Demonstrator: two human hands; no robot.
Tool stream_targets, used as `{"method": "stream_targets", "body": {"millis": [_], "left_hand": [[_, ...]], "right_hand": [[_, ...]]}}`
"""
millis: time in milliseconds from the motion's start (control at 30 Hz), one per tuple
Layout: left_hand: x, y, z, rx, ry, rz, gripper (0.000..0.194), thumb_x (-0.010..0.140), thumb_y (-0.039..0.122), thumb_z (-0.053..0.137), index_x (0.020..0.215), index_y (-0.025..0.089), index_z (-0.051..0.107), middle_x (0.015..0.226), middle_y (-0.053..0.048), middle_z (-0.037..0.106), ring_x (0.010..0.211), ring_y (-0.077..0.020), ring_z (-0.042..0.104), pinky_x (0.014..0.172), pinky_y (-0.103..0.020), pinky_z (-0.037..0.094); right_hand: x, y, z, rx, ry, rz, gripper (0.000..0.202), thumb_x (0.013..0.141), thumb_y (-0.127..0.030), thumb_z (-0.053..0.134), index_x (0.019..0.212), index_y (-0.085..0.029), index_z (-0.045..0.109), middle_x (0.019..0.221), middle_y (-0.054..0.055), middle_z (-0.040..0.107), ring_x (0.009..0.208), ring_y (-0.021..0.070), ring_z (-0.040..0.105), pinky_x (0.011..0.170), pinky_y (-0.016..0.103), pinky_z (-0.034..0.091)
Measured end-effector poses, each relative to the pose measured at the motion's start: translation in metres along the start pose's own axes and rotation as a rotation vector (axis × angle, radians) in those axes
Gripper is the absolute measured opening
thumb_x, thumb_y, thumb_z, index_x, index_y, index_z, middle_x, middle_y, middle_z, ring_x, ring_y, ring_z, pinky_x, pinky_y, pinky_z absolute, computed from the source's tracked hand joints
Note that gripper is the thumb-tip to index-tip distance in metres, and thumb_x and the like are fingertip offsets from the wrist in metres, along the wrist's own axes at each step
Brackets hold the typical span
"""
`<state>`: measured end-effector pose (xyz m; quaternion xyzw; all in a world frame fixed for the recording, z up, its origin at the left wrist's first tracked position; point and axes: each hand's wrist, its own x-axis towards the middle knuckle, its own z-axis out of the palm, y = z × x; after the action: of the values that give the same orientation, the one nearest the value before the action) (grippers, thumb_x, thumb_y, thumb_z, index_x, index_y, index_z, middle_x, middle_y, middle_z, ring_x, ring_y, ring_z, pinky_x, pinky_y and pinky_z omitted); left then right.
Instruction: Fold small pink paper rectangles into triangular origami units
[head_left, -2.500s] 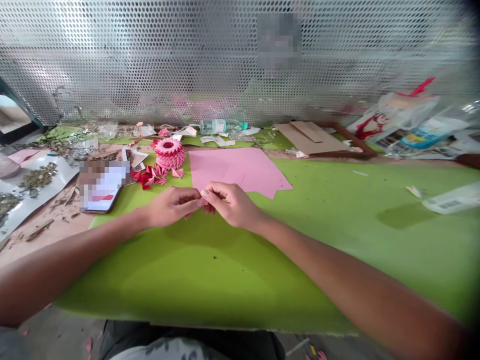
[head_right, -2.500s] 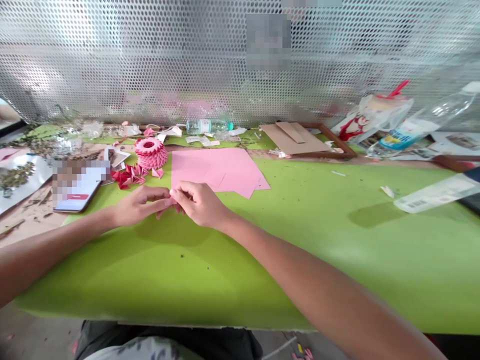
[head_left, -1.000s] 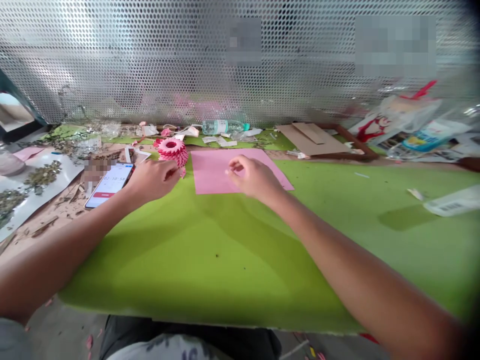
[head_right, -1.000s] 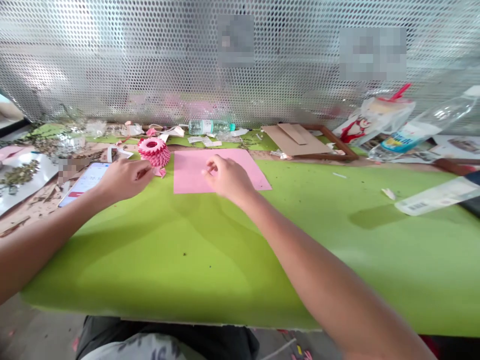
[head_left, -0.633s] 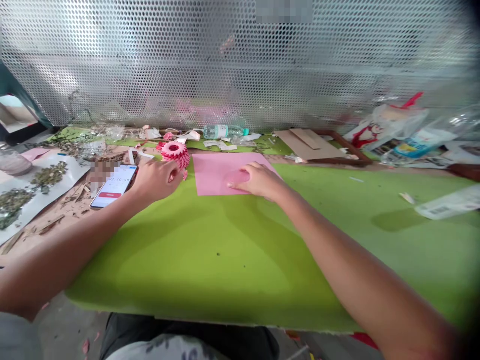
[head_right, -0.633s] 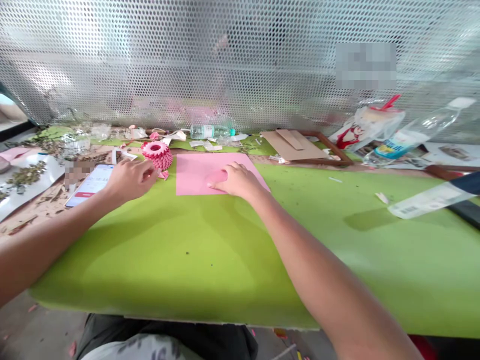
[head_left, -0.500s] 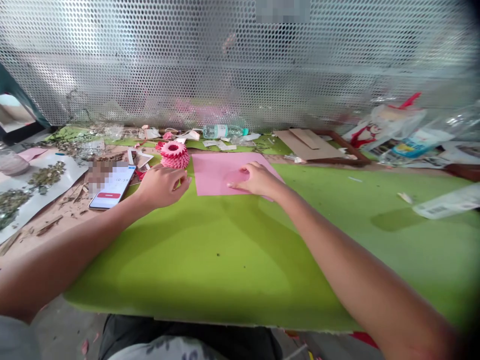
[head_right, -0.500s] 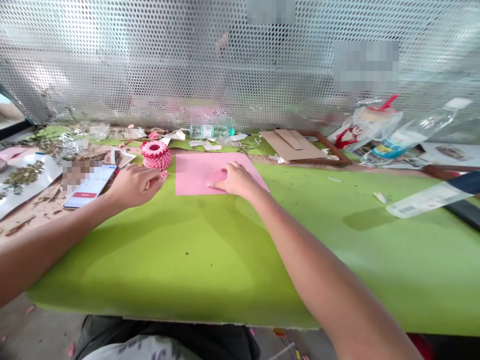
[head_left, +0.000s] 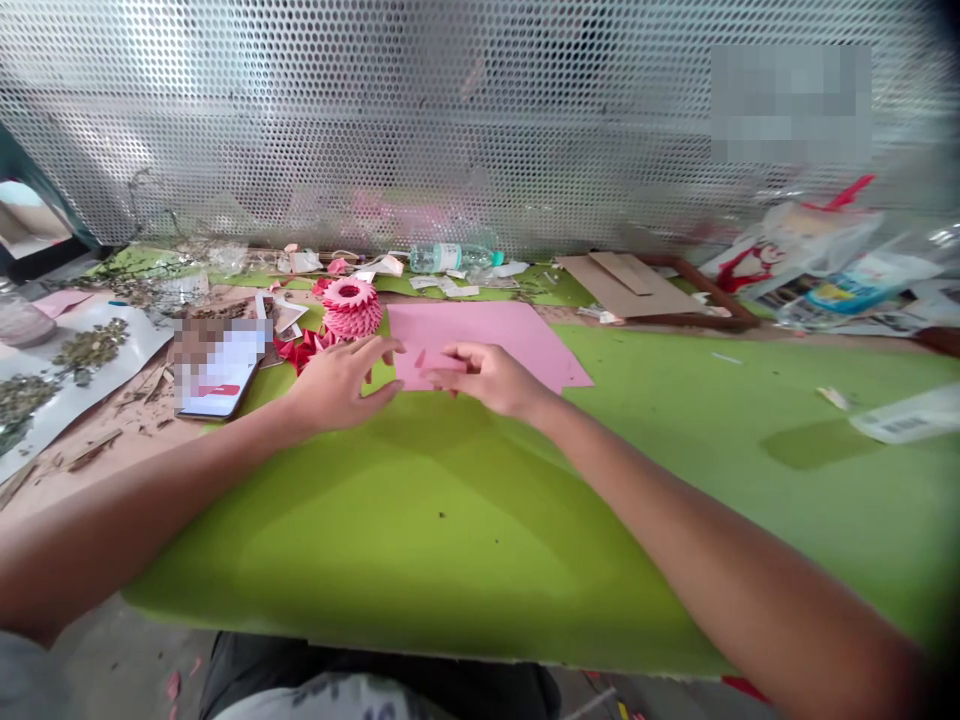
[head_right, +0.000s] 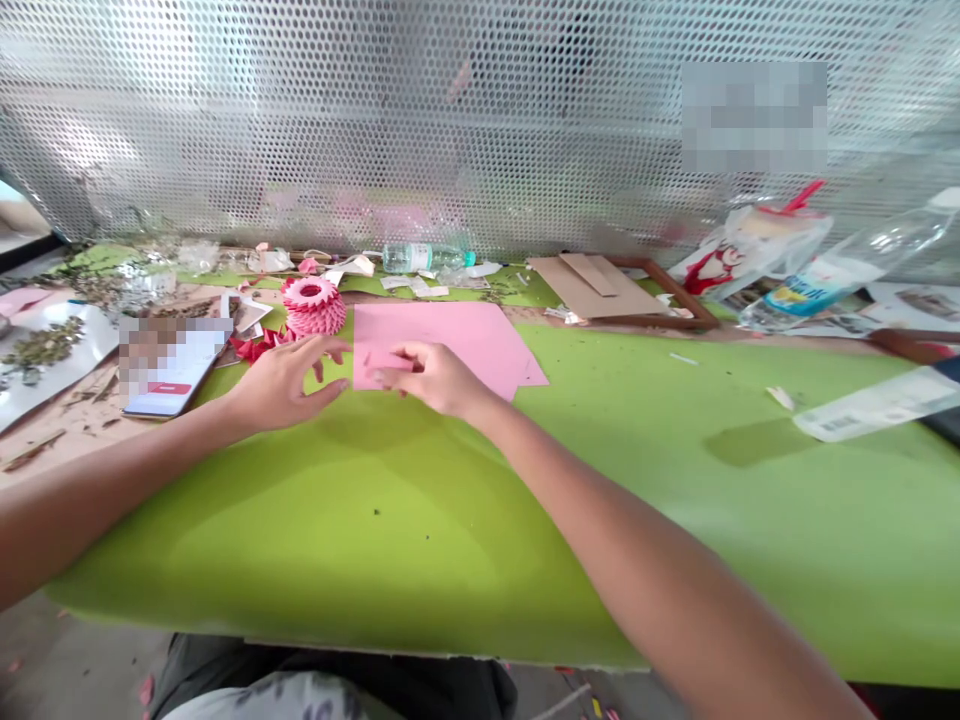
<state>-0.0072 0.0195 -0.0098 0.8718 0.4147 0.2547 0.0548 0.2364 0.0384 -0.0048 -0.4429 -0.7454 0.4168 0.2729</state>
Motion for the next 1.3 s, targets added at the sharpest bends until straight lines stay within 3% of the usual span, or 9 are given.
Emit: {"method": "stream_targets", "body": {"millis": [67, 300, 400, 567, 633, 733, 900, 1067, 1300], "left_hand": [[-0.001, 0.005, 0.003, -0.164, -0.006, 0.003, 0.04, 0.094, 0.04, 0.054, 0.126, 0.017, 0.054, 0.115, -0.01, 0.068, 0.08, -0.0175, 0.068, 0.071, -0.029, 0.051], [0.0, 0.013, 0.007, -0.549, -0.009, -0.041, 0.021, 0.095, 0.031, 0.055, 0.107, 0.016, 0.061, 0.073, 0.0, 0.066, 0.061, -0.012, 0.061, 0.056, -0.022, 0.047], [0.0, 0.01, 0.005, -0.492, 0.032, -0.002, 0.022, 0.097, 0.033, 0.054, 0.106, 0.015, 0.063, 0.081, -0.003, 0.069, 0.065, -0.0129, 0.062, 0.058, -0.023, 0.049], [-0.003, 0.008, 0.0, -0.187, 0.106, 0.243, 0.048, 0.083, 0.046, 0.073, 0.118, 0.016, 0.062, 0.118, -0.014, 0.066, 0.108, -0.0259, 0.064, 0.093, -0.039, 0.053], [-0.004, 0.008, 0.001, -0.118, 0.171, 0.286, 0.05, 0.08, 0.049, 0.076, 0.116, 0.016, 0.064, 0.115, -0.014, 0.069, 0.109, -0.0269, 0.065, 0.095, -0.04, 0.053], [-0.005, 0.009, 0.005, -0.094, 0.256, 0.32, 0.029, 0.088, 0.041, 0.07, 0.104, 0.018, 0.07, 0.101, -0.009, 0.075, 0.092, -0.0209, 0.07, 0.086, -0.033, 0.055], [-0.004, 0.012, 0.005, -0.129, 0.313, 0.169, 0.021, 0.094, 0.035, 0.063, 0.089, 0.019, 0.076, 0.081, -0.003, 0.077, 0.07, -0.0139, 0.07, 0.07, -0.024, 0.052], [-0.003, 0.015, 0.001, -0.312, 0.263, -0.05, 0.022, 0.092, 0.036, 0.065, 0.09, 0.019, 0.079, 0.086, -0.003, 0.079, 0.07, -0.0145, 0.071, 0.062, -0.022, 0.052], [-0.002, 0.014, 0.002, -0.408, 0.242, -0.098, 0.026, 0.089, 0.042, 0.067, 0.096, 0.02, 0.079, 0.086, -0.004, 0.078, 0.068, -0.0142, 0.069, 0.058, -0.021, 0.05]], "right_hand": [[-0.007, -0.009, 0.013, 0.016, -0.054, -0.012, 0.043, 0.08, -0.058, 0.07, 0.088, -0.015, 0.069, 0.071, 0.001, 0.063, 0.061, 0.0141, 0.056, 0.059, 0.028, 0.041], [-0.015, -0.017, 0.027, 0.119, -0.144, -0.023, 0.041, 0.084, -0.056, 0.067, 0.09, -0.016, 0.07, 0.073, 0.003, 0.067, 0.062, 0.0143, 0.058, 0.057, 0.027, 0.041], [-0.011, -0.01, 0.022, 0.185, -0.1, -0.008, 0.04, 0.086, -0.056, 0.064, 0.093, -0.016, 0.07, 0.074, 0.002, 0.066, 0.063, 0.0134, 0.058, 0.059, 0.027, 0.041], [-0.007, -0.006, 0.021, 0.342, -0.045, 0.141, 0.039, 0.081, -0.054, 0.069, 0.084, -0.016, 0.071, 0.065, -0.001, 0.06, 0.054, 0.0102, 0.05, 0.052, 0.026, 0.034], [-0.009, -0.009, 0.023, 0.398, -0.061, 0.183, 0.037, 0.08, -0.052, 0.07, 0.08, -0.015, 0.07, 0.063, 0.0, 0.061, 0.052, 0.0095, 0.048, 0.052, 0.026, 0.034], [-0.011, -0.015, 0.026, 0.419, -0.12, 0.201, 0.039, 0.082, -0.053, 0.067, 0.075, -0.015, 0.068, 0.061, 0.002, 0.064, 0.05, 0.0096, 0.049, 0.052, 0.026, 0.035], [-0.012, -0.018, 0.027, 0.359, -0.101, 0.181, 0.046, 0.093, -0.056, 0.049, 0.086, -0.015, 0.068, 0.072, 0.006, 0.07, 0.06, 0.0129, 0.059, 0.051, 0.024, 0.036], [-0.017, -0.018, 0.028, 0.146, 0.113, -0.13, 0.035, 0.089, -0.05, 0.064, 0.11, -0.021, 0.064, 0.1, 0.006, 0.071, 0.082, 0.0165, 0.065, 0.061, 0.025, 0.047], [-0.021, -0.019, 0.03, 0.024, 0.214, -0.265, 0.023, 0.091, -0.038, 0.066, 0.107, -0.021, 0.067, 0.087, 0.003, 0.072, 0.066, 0.0142, 0.064, 0.059, 0.027, 0.049]]}}
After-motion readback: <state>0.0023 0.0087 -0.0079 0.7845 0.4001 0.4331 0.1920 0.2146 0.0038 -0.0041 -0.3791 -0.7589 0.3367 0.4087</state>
